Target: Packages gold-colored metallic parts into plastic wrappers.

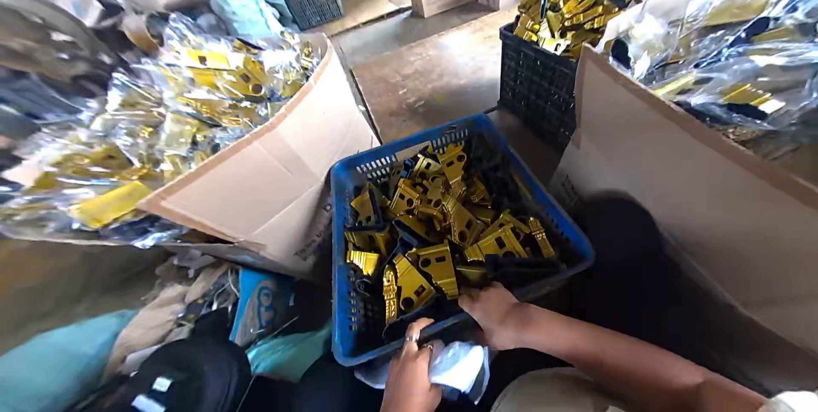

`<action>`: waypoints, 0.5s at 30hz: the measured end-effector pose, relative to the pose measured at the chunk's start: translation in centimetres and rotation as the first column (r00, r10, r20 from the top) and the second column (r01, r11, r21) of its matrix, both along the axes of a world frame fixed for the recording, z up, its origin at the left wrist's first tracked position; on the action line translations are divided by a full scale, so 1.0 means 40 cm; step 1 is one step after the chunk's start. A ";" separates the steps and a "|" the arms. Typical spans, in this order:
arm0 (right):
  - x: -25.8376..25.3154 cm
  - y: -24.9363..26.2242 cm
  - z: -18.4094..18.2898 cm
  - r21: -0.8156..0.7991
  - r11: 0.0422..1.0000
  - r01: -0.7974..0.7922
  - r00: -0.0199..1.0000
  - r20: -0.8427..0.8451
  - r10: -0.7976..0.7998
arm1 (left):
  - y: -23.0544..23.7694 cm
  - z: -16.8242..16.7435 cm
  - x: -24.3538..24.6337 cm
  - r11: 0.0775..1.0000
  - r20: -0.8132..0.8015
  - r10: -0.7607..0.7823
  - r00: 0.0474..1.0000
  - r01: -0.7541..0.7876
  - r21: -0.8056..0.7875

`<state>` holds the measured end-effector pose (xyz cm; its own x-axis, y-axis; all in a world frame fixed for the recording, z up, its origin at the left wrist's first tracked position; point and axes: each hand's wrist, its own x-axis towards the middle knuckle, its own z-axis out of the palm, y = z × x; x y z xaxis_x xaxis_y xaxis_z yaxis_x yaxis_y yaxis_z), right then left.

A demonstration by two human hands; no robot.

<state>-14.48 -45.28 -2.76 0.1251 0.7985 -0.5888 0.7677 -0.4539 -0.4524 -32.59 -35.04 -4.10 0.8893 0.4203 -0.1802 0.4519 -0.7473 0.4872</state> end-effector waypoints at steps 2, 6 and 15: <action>0.026 -0.020 -0.014 0.177 0.978 0.110 0.982 -0.173 -0.079 | 0.013 0.005 -0.036 0.992 0.343 0.079 0.936 -0.039 -0.123; 0.109 -0.043 0.064 0.348 0.732 0.585 0.693 -0.683 -0.229 | 0.014 0.077 -0.031 0.944 0.646 0.178 0.742 0.056 -0.325; 0.163 0.022 0.104 0.899 0.435 0.046 0.997 -0.065 0.029 | -0.129 0.127 0.249 0.953 0.566 0.217 0.795 -0.048 -0.298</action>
<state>-7.96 -44.38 1.39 0.1295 0.8810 0.4551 0.7202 0.2320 -0.6539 -22.64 -40.20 0.99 0.7962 0.5557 0.2393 0.1007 -0.5118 0.8532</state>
